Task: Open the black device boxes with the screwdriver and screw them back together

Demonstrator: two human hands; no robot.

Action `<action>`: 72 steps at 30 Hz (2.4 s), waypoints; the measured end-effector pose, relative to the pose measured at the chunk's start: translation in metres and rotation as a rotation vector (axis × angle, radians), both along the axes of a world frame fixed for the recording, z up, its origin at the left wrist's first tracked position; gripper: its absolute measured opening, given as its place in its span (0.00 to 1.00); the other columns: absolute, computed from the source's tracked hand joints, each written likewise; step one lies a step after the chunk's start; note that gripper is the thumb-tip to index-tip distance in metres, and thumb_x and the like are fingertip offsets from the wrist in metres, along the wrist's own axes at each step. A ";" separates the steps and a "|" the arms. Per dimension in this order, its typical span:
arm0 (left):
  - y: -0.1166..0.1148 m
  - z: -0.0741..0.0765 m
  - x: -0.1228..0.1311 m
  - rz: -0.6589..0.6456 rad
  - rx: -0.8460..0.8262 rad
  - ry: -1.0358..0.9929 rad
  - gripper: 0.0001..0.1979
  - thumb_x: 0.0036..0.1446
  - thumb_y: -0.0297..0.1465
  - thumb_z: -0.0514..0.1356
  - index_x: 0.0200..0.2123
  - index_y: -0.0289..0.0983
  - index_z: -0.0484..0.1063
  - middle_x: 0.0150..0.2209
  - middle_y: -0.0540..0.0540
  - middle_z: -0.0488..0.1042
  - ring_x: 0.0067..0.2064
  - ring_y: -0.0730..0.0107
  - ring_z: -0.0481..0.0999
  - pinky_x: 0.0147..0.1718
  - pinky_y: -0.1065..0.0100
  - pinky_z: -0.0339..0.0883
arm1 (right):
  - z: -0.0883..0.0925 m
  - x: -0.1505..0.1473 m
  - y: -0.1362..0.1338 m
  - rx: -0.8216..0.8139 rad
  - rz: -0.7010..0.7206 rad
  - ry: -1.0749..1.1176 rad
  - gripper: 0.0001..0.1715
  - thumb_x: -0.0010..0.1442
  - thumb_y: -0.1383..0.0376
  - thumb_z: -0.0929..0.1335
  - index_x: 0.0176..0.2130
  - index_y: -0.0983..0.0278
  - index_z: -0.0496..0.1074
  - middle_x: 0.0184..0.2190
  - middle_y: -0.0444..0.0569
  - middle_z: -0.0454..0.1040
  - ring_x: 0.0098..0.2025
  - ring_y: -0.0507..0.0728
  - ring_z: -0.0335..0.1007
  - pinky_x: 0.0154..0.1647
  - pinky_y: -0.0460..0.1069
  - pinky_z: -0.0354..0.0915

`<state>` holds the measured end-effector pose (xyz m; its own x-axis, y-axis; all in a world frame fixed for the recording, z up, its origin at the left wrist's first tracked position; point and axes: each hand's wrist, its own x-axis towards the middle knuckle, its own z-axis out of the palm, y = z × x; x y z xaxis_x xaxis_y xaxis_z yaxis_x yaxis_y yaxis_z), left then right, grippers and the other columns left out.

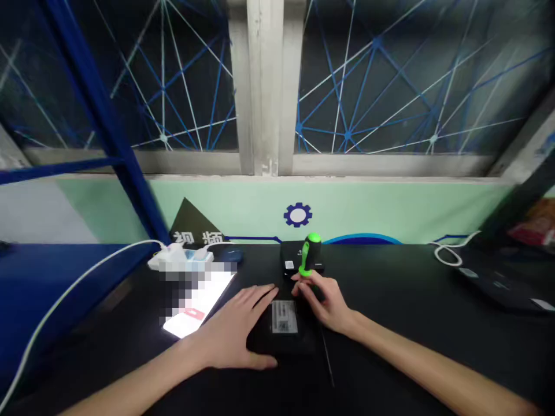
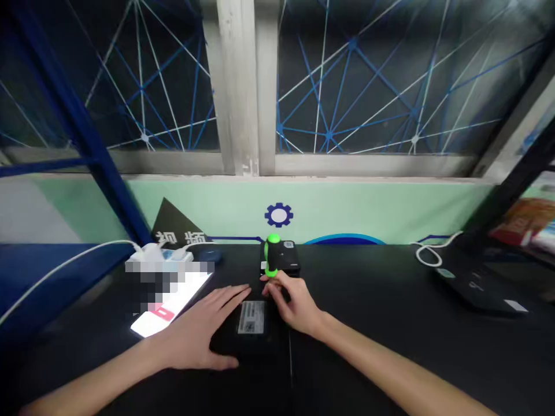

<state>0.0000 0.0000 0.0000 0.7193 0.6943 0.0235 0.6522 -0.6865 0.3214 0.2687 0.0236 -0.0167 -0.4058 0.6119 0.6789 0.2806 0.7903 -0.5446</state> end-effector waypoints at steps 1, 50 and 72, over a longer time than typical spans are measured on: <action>0.001 0.000 0.000 -0.004 0.005 -0.011 0.56 0.50 0.59 0.63 0.73 0.46 0.38 0.73 0.43 0.46 0.70 0.40 0.49 0.66 0.43 0.48 | 0.000 0.000 0.001 -0.001 -0.006 -0.003 0.07 0.70 0.69 0.63 0.46 0.62 0.68 0.32 0.47 0.79 0.31 0.51 0.75 0.37 0.44 0.69; 0.002 0.001 0.000 -0.022 0.016 -0.035 0.56 0.51 0.59 0.62 0.73 0.47 0.37 0.73 0.42 0.46 0.70 0.41 0.50 0.66 0.42 0.48 | 0.009 -0.003 -0.001 -0.069 -0.031 0.008 0.06 0.70 0.65 0.64 0.45 0.63 0.69 0.30 0.47 0.77 0.29 0.52 0.74 0.33 0.45 0.70; 0.001 0.004 0.002 -0.010 0.000 0.005 0.56 0.51 0.60 0.61 0.73 0.46 0.36 0.73 0.42 0.44 0.71 0.41 0.48 0.66 0.42 0.47 | 0.004 -0.003 0.002 -0.051 -0.063 0.012 0.06 0.70 0.62 0.65 0.42 0.62 0.70 0.30 0.48 0.77 0.29 0.53 0.74 0.33 0.46 0.70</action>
<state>0.0018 0.0007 0.0037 0.7264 0.6870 0.0199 0.6467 -0.6931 0.3185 0.2660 0.0252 -0.0123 -0.3572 0.6699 0.6509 0.3222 0.7425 -0.5873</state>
